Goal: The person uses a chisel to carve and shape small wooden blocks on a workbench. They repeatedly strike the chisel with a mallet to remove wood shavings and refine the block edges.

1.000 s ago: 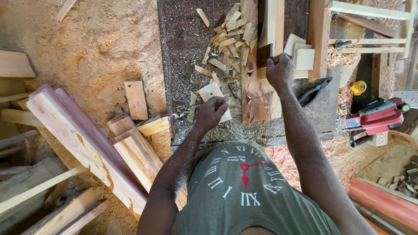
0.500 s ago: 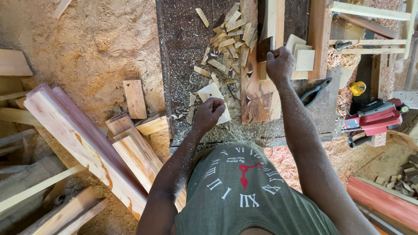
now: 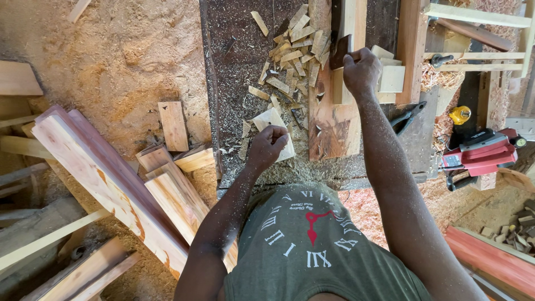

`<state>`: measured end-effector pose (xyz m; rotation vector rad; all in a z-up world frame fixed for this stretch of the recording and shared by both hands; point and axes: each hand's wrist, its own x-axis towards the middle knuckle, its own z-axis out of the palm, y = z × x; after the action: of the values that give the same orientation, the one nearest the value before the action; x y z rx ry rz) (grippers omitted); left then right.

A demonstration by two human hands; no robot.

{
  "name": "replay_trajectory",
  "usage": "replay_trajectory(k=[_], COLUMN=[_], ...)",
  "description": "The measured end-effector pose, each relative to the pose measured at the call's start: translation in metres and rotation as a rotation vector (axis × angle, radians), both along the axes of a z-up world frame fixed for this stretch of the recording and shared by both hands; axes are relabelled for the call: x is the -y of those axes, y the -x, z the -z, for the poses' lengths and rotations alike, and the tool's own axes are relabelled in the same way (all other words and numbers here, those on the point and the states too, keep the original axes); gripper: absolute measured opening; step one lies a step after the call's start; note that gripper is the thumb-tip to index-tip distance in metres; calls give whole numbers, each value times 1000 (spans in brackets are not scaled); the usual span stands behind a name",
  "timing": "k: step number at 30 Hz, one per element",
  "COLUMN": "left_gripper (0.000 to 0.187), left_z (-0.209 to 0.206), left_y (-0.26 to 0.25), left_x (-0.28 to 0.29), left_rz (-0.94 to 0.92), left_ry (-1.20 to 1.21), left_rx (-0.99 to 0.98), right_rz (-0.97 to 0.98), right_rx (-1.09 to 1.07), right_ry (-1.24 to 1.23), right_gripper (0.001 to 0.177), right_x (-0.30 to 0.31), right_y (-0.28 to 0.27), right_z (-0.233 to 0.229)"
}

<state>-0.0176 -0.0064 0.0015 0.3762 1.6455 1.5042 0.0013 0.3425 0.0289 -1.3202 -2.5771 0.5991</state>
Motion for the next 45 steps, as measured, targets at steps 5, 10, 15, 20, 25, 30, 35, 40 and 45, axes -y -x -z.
replay_trajectory(k=[5,10,15,20,25,30,35,40,45], left_gripper=[23,23,21,21,23,42,59,40,35], left_z=[2,-2,-10,-11,-18,-34,-40,-30,-19], left_y=[0,1,2,1,0,-6,-18,-23,-27], left_x=[0,1,3,10,15,6,-22,-29,-33], left_rz=[-27,-33,-32,-71,-56,60,405,302,25], left_ry=[-34,-24,-31,5,-8,-10,-202,-14,-145], left_rx=[28,47,52,144,-1,-258,-694,180,335], right_rz=[-44,-6,-43,-56,-97,-276,-693,-276,61], right_rx=[4,8,-17,44,100,337,163,-141,-237], right_ry=[-57,-5,-136,-69,62,214,514,769,966], right_gripper=[14,14,14,6,13,18,21,35,30], right_x=[-8,-20,-41,-55,-7,72,107,130,156], right_y=[9,16,26,36,-25,-123,-132,-127,-141], right_z=[-1,8,27,38,14,-43,-73,-73,-55])
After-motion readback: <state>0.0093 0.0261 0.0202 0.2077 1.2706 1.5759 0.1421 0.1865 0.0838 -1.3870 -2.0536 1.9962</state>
